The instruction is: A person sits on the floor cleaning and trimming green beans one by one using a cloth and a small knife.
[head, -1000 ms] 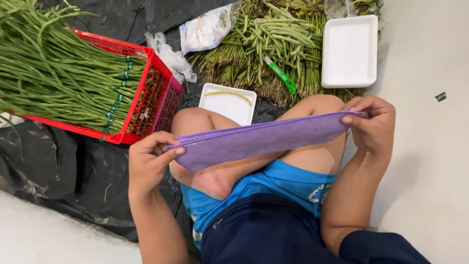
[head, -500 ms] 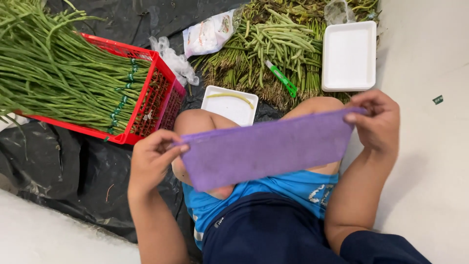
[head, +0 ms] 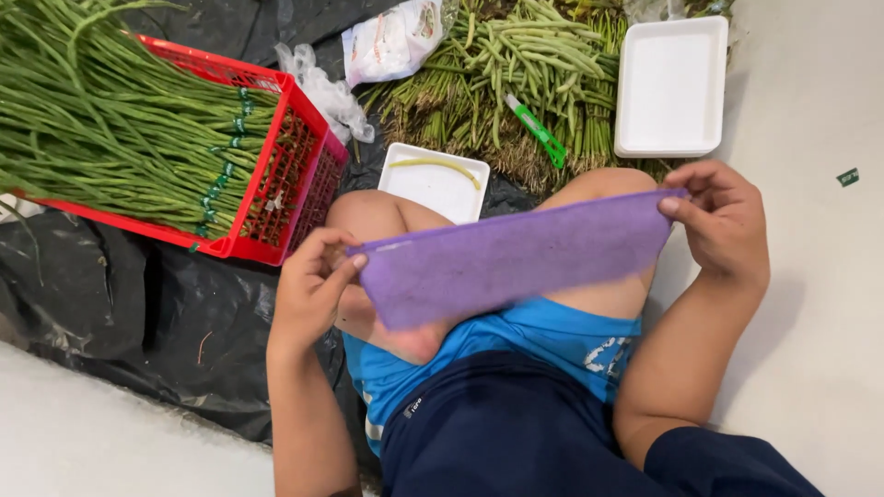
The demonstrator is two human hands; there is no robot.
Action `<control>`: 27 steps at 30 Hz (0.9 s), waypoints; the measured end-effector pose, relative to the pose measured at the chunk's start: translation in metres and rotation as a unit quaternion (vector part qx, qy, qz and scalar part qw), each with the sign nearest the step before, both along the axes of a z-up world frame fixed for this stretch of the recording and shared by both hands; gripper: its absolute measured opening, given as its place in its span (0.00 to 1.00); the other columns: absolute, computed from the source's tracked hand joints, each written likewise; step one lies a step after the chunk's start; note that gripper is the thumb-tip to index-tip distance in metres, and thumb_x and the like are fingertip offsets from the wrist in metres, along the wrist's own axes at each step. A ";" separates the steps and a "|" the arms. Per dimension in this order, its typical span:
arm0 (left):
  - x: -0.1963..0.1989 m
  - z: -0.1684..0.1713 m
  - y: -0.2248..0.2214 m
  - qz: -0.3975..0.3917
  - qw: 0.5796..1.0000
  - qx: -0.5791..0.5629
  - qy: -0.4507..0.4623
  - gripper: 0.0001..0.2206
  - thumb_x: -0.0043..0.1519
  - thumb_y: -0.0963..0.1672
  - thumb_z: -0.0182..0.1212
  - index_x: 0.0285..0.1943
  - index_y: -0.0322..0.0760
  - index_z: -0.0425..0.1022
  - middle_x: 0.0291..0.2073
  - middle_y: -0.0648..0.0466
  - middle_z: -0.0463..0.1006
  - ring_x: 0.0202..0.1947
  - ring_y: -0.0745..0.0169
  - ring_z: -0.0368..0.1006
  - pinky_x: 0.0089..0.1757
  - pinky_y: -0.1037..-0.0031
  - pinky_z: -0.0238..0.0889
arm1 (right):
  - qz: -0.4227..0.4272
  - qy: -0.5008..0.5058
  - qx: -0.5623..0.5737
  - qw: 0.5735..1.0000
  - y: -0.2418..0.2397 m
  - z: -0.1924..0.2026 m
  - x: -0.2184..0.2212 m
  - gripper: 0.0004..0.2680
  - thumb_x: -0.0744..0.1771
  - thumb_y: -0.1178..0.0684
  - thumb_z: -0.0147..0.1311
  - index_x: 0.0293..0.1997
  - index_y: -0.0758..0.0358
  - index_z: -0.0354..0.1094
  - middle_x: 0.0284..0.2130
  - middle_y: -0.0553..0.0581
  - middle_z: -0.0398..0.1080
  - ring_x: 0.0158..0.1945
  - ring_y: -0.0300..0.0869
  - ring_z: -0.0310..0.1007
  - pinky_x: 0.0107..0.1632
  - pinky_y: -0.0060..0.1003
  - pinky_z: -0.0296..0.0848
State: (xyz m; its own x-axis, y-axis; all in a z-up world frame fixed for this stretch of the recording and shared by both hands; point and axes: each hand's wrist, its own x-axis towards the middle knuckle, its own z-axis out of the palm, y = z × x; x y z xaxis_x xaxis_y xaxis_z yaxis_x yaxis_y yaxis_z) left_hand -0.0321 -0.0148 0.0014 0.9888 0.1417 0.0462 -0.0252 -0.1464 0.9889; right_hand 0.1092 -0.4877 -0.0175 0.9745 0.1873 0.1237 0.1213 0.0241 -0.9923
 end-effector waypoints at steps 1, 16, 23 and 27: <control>0.004 -0.003 -0.002 0.000 1.000 0.000 0.002 0.10 0.60 0.35 0.61 0.50 0.33 0.74 0.29 0.58 0.71 0.28 0.74 0.62 0.33 0.84 0.58 | 0.000 0.002 0.000 1.000 0.003 0.003 -0.001 0.12 0.64 0.65 0.58 0.52 0.65 0.68 0.42 0.54 0.73 0.35 0.28 0.68 0.42 0.14 0.68; 0.050 -0.124 -0.078 -0.026 0.946 0.199 0.254 0.28 0.60 0.50 0.67 0.64 0.28 0.65 0.47 0.29 0.78 0.51 0.31 0.77 0.49 0.47 0.72 | -0.157 -0.137 -0.337 0.918 0.078 -0.067 0.015 0.12 0.68 0.59 0.61 0.58 0.61 0.72 0.50 0.62 0.70 0.58 0.56 0.69 0.61 0.47 0.66; 0.063 -0.141 -0.108 -0.093 0.889 0.365 0.259 0.27 0.63 0.51 0.60 0.65 0.29 0.64 0.52 0.29 0.76 0.54 0.28 0.75 0.52 0.44 0.68 | 0.039 -0.118 -0.507 0.853 0.165 -0.083 -0.019 0.16 0.67 0.54 0.54 0.63 0.56 0.67 0.60 0.65 0.67 0.72 0.61 0.54 0.71 0.61 0.46; 0.054 -0.115 -0.099 -0.027 0.971 0.114 0.207 0.31 0.60 0.41 0.64 0.73 0.30 0.57 0.62 0.23 0.68 0.64 0.22 0.63 0.60 0.42 0.60 | 0.001 -0.173 -0.568 0.805 0.176 -0.102 -0.026 0.17 0.69 0.47 0.52 0.65 0.60 0.66 0.61 0.69 0.66 0.74 0.63 0.50 0.72 0.63 0.37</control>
State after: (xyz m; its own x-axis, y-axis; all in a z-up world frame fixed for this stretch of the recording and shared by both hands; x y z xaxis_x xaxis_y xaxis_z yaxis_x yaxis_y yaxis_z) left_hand 0.0224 -0.1140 -0.1136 0.9351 0.1214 -0.3330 0.3539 -0.3726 0.8579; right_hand 0.0829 -0.3117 -0.1196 0.9184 0.3720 0.1349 0.3955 -0.8743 -0.2813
